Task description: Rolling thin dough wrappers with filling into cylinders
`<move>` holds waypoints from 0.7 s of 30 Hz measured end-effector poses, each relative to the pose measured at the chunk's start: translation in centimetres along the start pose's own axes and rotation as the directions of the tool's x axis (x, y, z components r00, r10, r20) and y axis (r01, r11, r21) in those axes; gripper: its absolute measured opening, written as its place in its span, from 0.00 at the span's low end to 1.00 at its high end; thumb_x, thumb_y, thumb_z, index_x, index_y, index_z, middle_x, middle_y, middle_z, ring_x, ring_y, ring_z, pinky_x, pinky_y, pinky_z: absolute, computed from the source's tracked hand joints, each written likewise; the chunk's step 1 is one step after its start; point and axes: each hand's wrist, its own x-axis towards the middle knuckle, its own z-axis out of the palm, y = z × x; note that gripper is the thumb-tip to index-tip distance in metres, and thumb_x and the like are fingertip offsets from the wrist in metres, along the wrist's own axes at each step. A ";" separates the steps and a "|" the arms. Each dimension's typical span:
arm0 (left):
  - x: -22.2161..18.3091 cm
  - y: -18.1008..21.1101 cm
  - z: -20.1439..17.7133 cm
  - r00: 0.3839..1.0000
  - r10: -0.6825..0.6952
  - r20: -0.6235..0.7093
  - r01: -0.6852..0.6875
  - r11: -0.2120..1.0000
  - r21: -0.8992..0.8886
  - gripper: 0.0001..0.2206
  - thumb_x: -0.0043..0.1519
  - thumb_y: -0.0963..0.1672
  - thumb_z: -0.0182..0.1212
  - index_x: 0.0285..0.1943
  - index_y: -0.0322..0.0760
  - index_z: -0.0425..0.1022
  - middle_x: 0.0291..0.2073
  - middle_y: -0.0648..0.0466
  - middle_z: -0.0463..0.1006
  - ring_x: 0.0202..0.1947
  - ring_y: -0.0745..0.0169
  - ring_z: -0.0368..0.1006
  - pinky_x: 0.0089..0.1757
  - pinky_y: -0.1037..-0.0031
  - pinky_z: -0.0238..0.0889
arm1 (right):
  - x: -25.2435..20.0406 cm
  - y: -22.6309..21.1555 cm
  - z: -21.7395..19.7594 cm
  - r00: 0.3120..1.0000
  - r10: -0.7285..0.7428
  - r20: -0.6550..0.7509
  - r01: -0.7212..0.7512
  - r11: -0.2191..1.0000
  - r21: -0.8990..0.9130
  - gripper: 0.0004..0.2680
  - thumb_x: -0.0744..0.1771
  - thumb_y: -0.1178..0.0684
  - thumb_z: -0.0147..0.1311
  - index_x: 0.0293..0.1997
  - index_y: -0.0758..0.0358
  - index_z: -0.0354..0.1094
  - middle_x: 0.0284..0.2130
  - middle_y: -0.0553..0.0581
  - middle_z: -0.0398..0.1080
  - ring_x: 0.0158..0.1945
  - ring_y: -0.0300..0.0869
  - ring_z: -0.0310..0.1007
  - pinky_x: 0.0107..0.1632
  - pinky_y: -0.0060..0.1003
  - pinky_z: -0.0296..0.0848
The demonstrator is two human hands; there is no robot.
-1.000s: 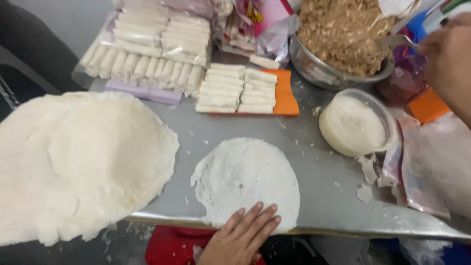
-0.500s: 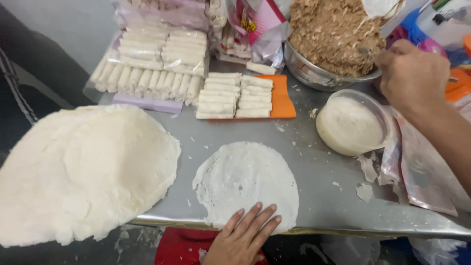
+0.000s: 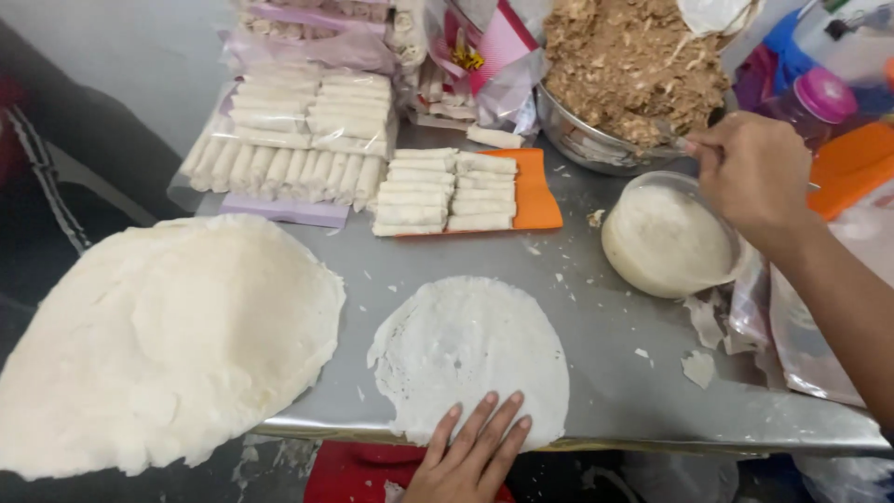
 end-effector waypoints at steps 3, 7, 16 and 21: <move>-0.3 -0.2 0.8 0.998 0.048 -0.038 -0.046 0.997 0.059 0.36 0.71 0.62 0.20 0.80 0.43 0.55 0.77 0.55 0.58 0.77 0.58 0.53 0.69 0.62 0.43 | 0.8 -1.2 -1.4 0.998 -0.061 0.019 0.060 0.997 0.039 0.04 0.71 0.58 0.62 0.47 0.54 0.84 0.35 0.51 0.79 0.34 0.43 0.78 0.31 0.39 0.76; -1.4 0.3 1.7 0.994 0.086 0.067 -0.094 0.988 0.122 0.64 0.35 0.66 0.78 0.80 0.42 0.51 0.80 0.52 0.50 0.79 0.52 0.46 0.70 0.56 0.39 | 1.3 -1.8 -2.6 0.958 0.088 0.272 -0.158 0.956 0.247 0.06 0.72 0.60 0.58 0.39 0.65 0.80 0.37 0.61 0.78 0.26 0.46 0.77 0.24 0.39 0.75; 5.1 -4.2 -4.1 0.963 -0.270 0.008 0.203 0.703 -0.681 0.20 0.64 0.41 0.62 0.66 0.33 0.69 0.58 0.42 0.71 0.60 0.41 0.67 0.57 0.57 0.63 | -4.4 -13.4 -11.0 0.695 -0.332 0.638 -0.286 0.686 0.669 0.09 0.63 0.49 0.55 0.31 0.48 0.86 0.29 0.42 0.88 0.30 0.32 0.82 0.37 0.30 0.73; 5.6 -4.8 -3.4 0.984 -0.172 0.052 0.170 0.799 -0.577 0.08 0.57 0.39 0.70 0.44 0.35 0.83 0.37 0.53 0.77 0.38 0.54 0.66 0.40 0.67 0.62 | -6.2 -16.6 -10.3 0.559 -0.570 0.602 -0.320 0.522 0.791 0.10 0.64 0.41 0.58 0.38 0.47 0.86 0.22 0.44 0.87 0.22 0.30 0.82 0.27 0.27 0.70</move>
